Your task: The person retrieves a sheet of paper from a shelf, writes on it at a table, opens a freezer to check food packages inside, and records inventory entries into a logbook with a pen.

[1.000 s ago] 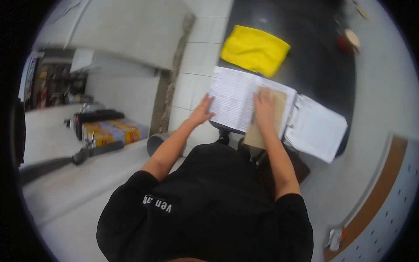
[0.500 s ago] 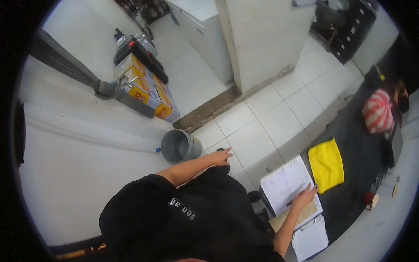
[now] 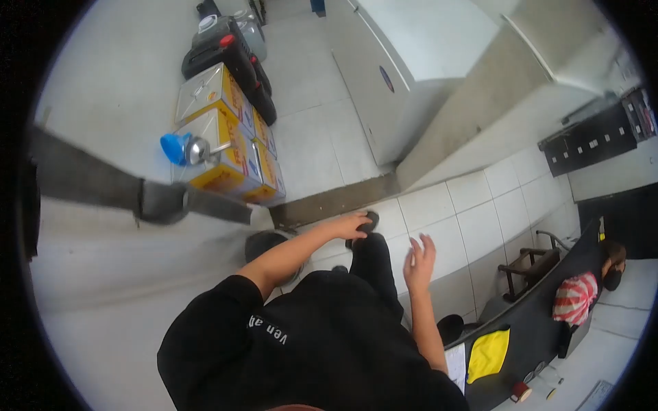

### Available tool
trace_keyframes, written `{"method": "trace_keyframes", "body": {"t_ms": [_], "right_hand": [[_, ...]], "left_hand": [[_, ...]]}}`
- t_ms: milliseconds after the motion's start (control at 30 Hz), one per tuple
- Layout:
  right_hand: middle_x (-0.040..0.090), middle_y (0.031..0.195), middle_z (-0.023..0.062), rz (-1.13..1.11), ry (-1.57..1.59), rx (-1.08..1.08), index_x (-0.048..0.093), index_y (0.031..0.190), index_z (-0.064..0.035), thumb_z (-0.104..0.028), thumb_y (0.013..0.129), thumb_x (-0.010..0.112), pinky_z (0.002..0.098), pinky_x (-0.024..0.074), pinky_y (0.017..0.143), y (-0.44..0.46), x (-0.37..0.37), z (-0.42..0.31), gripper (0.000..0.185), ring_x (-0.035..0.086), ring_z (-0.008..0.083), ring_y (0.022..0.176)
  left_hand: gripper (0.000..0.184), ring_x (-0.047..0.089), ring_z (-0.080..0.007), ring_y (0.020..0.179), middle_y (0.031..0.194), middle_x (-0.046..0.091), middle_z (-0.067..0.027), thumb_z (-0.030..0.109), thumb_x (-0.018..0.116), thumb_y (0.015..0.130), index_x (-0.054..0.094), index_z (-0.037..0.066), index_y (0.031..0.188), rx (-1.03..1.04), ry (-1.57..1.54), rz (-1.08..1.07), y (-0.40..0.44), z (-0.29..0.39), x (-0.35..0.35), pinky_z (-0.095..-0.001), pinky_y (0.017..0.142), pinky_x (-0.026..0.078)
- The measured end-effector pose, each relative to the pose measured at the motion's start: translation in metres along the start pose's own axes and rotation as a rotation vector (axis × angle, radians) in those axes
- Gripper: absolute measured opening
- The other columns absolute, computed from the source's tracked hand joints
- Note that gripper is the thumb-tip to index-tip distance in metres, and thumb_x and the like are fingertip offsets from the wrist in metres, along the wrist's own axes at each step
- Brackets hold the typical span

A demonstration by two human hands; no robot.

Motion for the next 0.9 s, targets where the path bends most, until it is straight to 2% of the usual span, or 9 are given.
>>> {"method": "trace_keyframes", "body": {"t_ms": [133,200,267,333,433,500,633,867,900], "right_hand": [[0.050,0.129,0.0183,-0.052,0.152,-0.188,0.059,0.117,-0.0081,-0.002,0.081,0.064,0.0471,0.0383,0.102,0.165,0.063,-0.058,0.037,0.045,0.0394,0.123],[0.050,0.129,0.0176,-0.074,0.248,-0.290,0.059,0.118,-0.0085,-0.005,0.082,0.065,0.0469,0.0395,0.102,0.249,0.091,-0.081,0.037,0.046,0.0396,0.123],[0.049,0.130,0.0178,-0.103,0.294,-0.334,0.059,0.118,-0.0082,-0.005,0.083,0.064,0.0441,0.0429,0.098,0.335,0.109,-0.103,0.035,0.048,0.0388,0.120],[0.051,0.128,0.0176,-0.124,0.377,-0.335,0.059,0.118,-0.0078,-0.004,0.084,0.063,0.0423,0.0451,0.095,0.419,0.119,-0.124,0.035,0.051,0.0372,0.117],[0.055,0.123,0.0171,-0.120,0.422,-0.353,0.059,0.118,-0.0071,-0.003,0.085,0.062,0.0389,0.0492,0.087,0.533,0.109,-0.155,0.033,0.057,0.0335,0.107],[0.061,0.111,0.0150,-0.097,0.545,-0.328,0.059,0.117,-0.0059,-0.003,0.087,0.061,0.0343,0.0525,0.073,0.602,0.101,-0.180,0.029,0.064,0.0278,0.087],[0.064,0.101,0.0127,-0.206,0.565,-0.401,0.062,0.111,-0.0046,-0.006,0.087,0.064,0.0315,0.0523,0.066,0.713,0.113,-0.247,0.024,0.065,0.0242,0.076],[0.063,0.070,0.0052,-0.386,0.530,-0.894,0.066,0.080,-0.0064,-0.017,0.084,0.069,0.0327,0.0483,0.054,0.834,0.221,-0.382,0.012,0.061,0.0222,0.063],[0.061,0.065,0.0049,-0.438,0.541,-0.950,0.066,0.074,-0.0068,-0.018,0.084,0.070,0.0335,0.0470,0.052,0.847,0.237,-0.400,0.015,0.060,0.0228,0.060]], "left_hand": [[0.051,0.056,-0.0331,0.114,0.139,0.046,-0.0186,0.025,0.066,0.086,0.051,0.006,0.130,0.151,-0.083,0.213,0.041,0.001,-0.151,-0.0403,0.096,0.046],[0.037,0.061,-0.0324,0.103,0.127,0.055,-0.0182,0.020,0.065,0.086,0.059,0.004,0.118,0.200,-0.078,0.340,0.047,-0.014,-0.228,-0.0389,0.089,0.049],[0.022,0.063,-0.0322,0.096,0.112,0.062,-0.0161,0.019,0.066,0.085,0.065,0.002,0.098,0.141,0.032,0.499,0.042,-0.049,-0.296,-0.0394,0.082,0.051],[0.021,0.063,-0.0329,0.090,0.095,0.066,-0.0134,0.022,0.066,0.084,0.065,0.001,0.085,-0.053,-0.026,0.586,0.026,-0.073,-0.366,-0.0425,0.083,0.048],[0.022,0.063,-0.0324,0.081,0.086,0.065,-0.0124,0.022,0.067,0.085,0.063,0.001,0.083,-0.085,0.073,0.698,0.006,-0.074,-0.458,-0.0413,0.073,0.049],[0.022,0.062,-0.0323,0.078,0.085,0.064,-0.0128,0.022,0.067,0.085,0.063,0.001,0.082,-0.148,0.007,0.768,-0.006,-0.076,-0.502,-0.0404,0.071,0.049],[0.019,0.062,-0.0314,0.074,0.089,0.064,-0.0148,0.020,0.067,0.086,0.063,0.002,0.088,-0.277,-0.136,0.894,-0.025,-0.083,-0.559,-0.0390,0.069,0.049],[0.035,0.065,-0.0255,0.078,0.115,0.061,-0.0133,0.016,0.065,0.088,0.055,0.007,0.120,-0.308,-0.428,0.956,-0.007,-0.139,-0.692,-0.0337,0.073,0.052],[0.027,0.066,-0.0188,0.077,0.103,0.065,-0.0114,0.010,0.067,0.086,0.061,0.006,0.112,-0.178,-0.443,1.065,-0.001,-0.157,-0.730,-0.0301,0.064,0.050]]}}
Point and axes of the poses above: each hand's wrist, its own y-axis towards the middle knuckle, its own x-axis out of the palm, z = x × y, the point moved 7 cm from there along y, towards the middle knuckle
